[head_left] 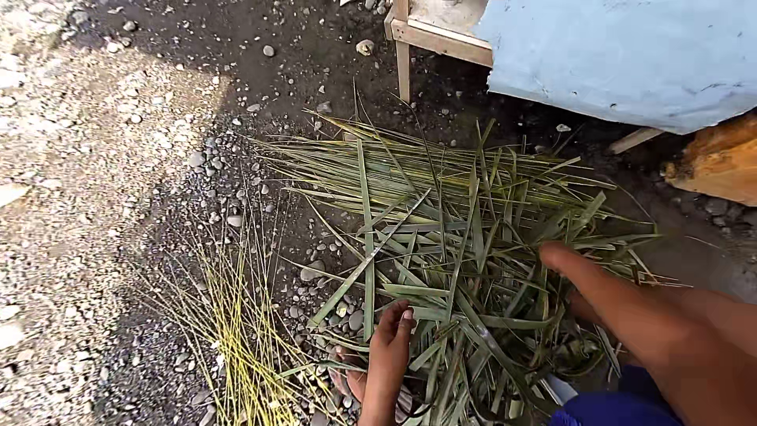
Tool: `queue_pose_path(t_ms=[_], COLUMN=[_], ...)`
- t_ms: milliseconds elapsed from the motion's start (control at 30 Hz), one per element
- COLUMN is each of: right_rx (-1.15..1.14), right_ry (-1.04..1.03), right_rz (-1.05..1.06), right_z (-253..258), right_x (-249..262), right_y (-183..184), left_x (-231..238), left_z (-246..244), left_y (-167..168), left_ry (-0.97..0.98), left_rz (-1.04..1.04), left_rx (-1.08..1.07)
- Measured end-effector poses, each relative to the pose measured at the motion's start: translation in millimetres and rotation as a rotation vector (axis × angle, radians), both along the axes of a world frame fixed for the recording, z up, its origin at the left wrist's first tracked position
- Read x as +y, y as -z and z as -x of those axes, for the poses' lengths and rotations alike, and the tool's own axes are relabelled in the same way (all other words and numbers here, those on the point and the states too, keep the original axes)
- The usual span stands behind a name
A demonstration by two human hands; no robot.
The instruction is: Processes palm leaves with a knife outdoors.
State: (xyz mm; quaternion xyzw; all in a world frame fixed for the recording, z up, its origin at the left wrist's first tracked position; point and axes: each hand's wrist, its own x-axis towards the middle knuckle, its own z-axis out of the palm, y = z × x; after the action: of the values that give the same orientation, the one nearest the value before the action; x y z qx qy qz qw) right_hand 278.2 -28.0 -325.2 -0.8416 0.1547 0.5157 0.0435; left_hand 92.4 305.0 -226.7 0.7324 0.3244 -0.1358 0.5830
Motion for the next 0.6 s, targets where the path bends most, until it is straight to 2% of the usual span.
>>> queue_pose_path(t_ms=[167, 267, 367, 600], right_rx=[0.166, 0.213, 0.244, 0.292], right_ry=[-0.248, -0.280, -0.335, -0.484], right_rz=[-0.235, -0.325, -0.359, -0.480], right_z=[67.0, 114.5, 150.8, 154.7], right_x=[54.8, 98.8, 127.2, 163.6], right_y=[-6.0, -36.6, -13.4, -3.2], left_x=[-5.1, -6.6, -7.7, -2.0], left_z=[2.6, 4.2, 5.7, 4.2], left_y=[0.9, 1.0, 2.1, 5.4], left_ry=[0.040, 0.066, 0.075, 0.141], left_rz=[-0.034, -0.056, -0.054, -0.094], left_rx=[-0.029, -0.040, -0.029, -0.018])
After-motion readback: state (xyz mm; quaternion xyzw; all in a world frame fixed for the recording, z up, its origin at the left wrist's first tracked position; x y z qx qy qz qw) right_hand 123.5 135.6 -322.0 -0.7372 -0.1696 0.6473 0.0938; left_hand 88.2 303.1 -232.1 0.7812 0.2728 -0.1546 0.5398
